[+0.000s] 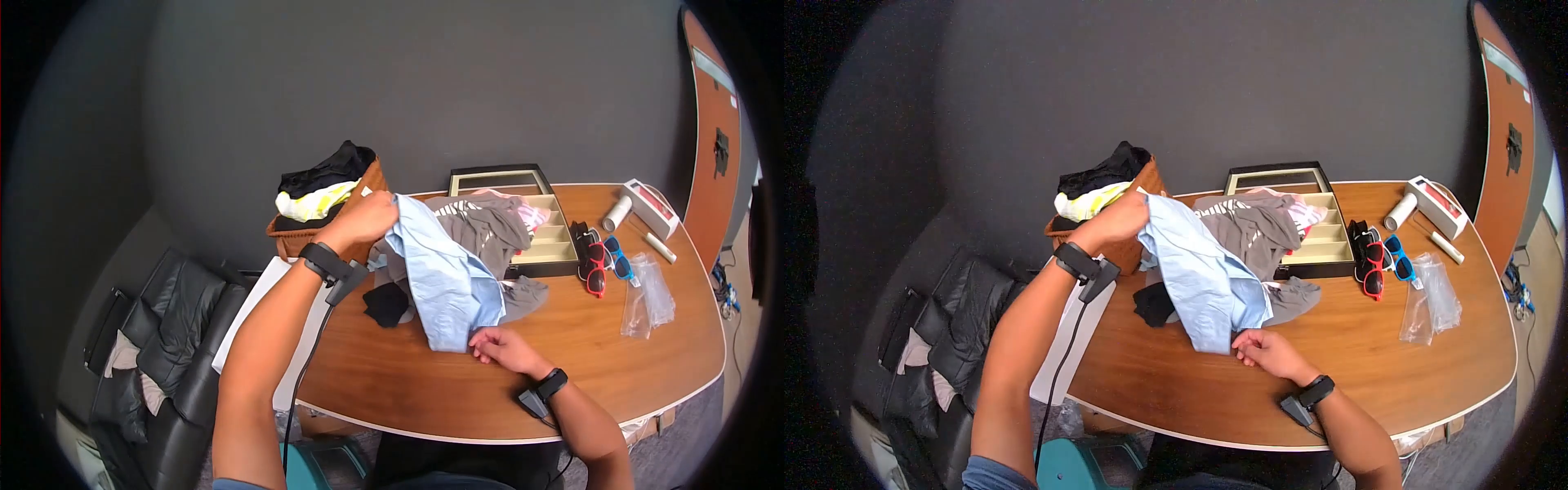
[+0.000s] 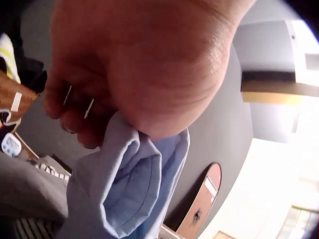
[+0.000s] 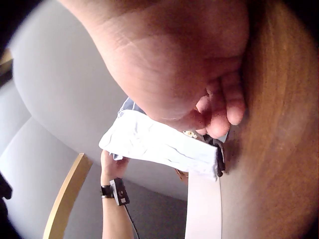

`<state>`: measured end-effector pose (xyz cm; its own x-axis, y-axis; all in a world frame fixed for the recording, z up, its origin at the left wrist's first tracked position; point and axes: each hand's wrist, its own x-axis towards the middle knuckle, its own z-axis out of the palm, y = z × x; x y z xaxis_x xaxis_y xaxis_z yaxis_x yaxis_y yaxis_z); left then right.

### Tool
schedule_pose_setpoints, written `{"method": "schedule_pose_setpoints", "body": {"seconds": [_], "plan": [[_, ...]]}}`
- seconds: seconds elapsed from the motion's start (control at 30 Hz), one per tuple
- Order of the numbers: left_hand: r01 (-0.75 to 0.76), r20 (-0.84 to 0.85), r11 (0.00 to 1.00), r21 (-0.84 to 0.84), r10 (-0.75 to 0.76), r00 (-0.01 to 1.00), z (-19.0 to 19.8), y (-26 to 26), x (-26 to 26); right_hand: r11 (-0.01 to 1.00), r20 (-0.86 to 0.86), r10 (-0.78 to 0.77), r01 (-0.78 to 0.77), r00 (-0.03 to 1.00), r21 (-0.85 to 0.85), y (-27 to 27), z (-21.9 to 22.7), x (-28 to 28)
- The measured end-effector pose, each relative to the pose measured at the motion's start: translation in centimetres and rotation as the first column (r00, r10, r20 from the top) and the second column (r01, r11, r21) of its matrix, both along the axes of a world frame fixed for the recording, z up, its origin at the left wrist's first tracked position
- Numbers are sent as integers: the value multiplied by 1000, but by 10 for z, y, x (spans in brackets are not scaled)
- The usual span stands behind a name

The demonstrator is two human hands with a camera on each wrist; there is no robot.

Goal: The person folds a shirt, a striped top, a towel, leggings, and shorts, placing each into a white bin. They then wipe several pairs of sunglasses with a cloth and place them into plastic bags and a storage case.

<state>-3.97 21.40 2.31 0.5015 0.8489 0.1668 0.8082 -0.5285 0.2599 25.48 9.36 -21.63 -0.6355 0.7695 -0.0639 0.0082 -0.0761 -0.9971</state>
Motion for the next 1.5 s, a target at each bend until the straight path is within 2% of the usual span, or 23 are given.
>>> {"method": "schedule_pose_setpoints", "body": {"seconds": [0.03,0.07,0.1,0.17,0.23,0.3,0.4,0.57,0.63,0.67,0.73,0.77,0.8,0.83,0.97,1.03,1.1,1.13,1.3,1.33,1.4,1.43,1.5], "plan": [[14,113,1000,-13,-13,994,0,6,1,1000,-5,-5,5,1000,-2,0,-1,0],[-147,235,977,-156,181,955,1,12,2,1000,-31,-5,5,1000,1,1,-2,0],[-141,229,977,-157,175,957,6,8,10,1000,-57,-6,6,998,2,1,-3,-1],[1,718,891,-454,365,593,12,-8,25,1000,-46,-7,7,999,-2,0,1,0],[115,738,828,-549,415,532,25,-15,32,1000,-39,11,-11,999,-6,1,0,0],[225,726,782,-581,373,577,33,-17,35,1000,-32,7,-7,999,-16,0,4,-1],[335,756,770,-543,275,594,42,-21,49,1000,-32,-3,2,999,-5,1,0,0],[583,975,786,-208,122,183,46,-15,84,1000,-30,8,-9,1000,-20,0,-1,0],[543,956,798,-260,132,264,41,-15,87,1000,-66,10,-12,998,-27,0,-1,0],[402,922,853,-334,206,329,32,-14,83,1000,-66,8,-10,998,-29,0,0,0],[163,627,943,-292,60,777,5,-13,62,999,-64,5,-7,998,-37,-1,2,0],[233,415,972,-33,-199,888,-33,9,39,999,-72,-2,-1,997,-40,-1,2,0],[60,242,995,-84,-38,970,-58,-1,25,999,-58,0,-2,998,-42,-1,3,0],[-21,-11,993,-118,20,1000,-76,-10,9,999,-43,4,-5,999,-43,-1,4,-1],[-275,-380,936,-221,177,908,-155,-43,-46,999,-13,3,-3,1000,-52,0,1,-1],[-289,-207,953,-95,265,942,-171,-46,-68,999,-47,1,-3,999,-50,0,-1,-1],[-130,77,984,-122,140,987,-154,-41,-82,998,-27,-8,7,1000,-66,-2,3,0],[-198,231,888,-416,314,921,-135,-35,-83,997,-14,-20,19,1000,-69,-2,4,-1],[-69,779,926,-371,351,520,-23,-53,-43,999,-18,-7,6,1000,-45,1,2,-1],[-68,782,927,-369,349,516,-22,-52,-40,999,-18,-8,7,1000,-43,1,1,-1],[-242,346,884,-399,390,853,-22,-51,-34,998,-24,-19,18,1000,-54,-1,3,-2],[-139,226,876,-461,267,937,-31,-49,-33,997,-36,-31,29,999,-67,-1,5,-2],[-179,507,881,-438,407,760,-33,-54,-22,997,-45,-21,18,999,-71,2,3,-1]]}}
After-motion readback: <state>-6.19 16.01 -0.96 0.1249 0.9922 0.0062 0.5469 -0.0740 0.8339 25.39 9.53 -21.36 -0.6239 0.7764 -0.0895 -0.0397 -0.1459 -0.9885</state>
